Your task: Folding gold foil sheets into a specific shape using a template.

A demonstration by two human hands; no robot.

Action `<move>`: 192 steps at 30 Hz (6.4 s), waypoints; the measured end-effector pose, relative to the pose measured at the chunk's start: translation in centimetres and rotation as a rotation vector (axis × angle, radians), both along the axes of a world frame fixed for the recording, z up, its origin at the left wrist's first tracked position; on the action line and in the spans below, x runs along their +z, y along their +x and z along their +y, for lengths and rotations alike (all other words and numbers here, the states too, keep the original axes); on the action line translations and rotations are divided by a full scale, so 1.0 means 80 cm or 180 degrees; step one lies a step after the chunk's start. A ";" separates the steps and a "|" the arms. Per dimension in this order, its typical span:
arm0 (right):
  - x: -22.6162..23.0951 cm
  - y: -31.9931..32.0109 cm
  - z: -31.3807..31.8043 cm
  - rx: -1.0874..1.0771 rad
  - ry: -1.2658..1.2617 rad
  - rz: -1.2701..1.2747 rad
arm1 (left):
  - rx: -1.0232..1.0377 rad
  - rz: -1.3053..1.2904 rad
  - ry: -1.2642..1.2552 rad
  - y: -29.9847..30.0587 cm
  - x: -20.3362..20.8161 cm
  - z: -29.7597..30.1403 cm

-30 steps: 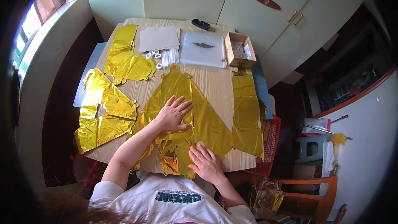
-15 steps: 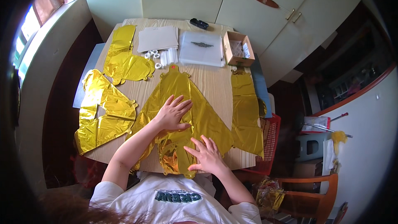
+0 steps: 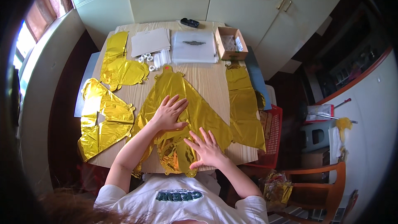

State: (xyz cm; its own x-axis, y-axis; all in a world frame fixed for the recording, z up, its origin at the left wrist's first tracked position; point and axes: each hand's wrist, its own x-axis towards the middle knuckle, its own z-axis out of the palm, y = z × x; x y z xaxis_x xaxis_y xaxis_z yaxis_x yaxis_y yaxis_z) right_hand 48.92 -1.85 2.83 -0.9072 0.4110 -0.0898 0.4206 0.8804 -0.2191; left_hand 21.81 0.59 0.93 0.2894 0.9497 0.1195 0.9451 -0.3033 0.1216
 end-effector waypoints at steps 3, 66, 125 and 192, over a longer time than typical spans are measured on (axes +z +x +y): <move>-0.011 0.006 -0.002 0.0017 -0.0040 0.0301 | -0.0014 0.0055 0.0041 0.000 -0.002 0.000; -0.021 -0.002 -0.023 -0.0119 0.0492 0.1008 | -0.1627 -0.0635 0.0107 0.025 0.023 -0.058; -0.022 0.053 -0.099 0.0342 -0.0030 0.1009 | -0.1787 -0.0715 0.0010 0.017 0.017 -0.055; 0.001 0.016 0.024 -0.0605 -0.0272 0.0929 | -0.1761 -0.0616 -0.0076 0.015 0.021 -0.059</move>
State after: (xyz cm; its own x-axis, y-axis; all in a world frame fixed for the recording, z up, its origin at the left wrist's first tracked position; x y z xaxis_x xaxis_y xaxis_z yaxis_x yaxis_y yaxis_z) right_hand 50.20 0.07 2.92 -0.8077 0.5771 0.1206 0.4839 0.7658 -0.4236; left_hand 23.00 -4.16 2.60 0.7180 0.6667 0.1999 0.6069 -0.7403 0.2892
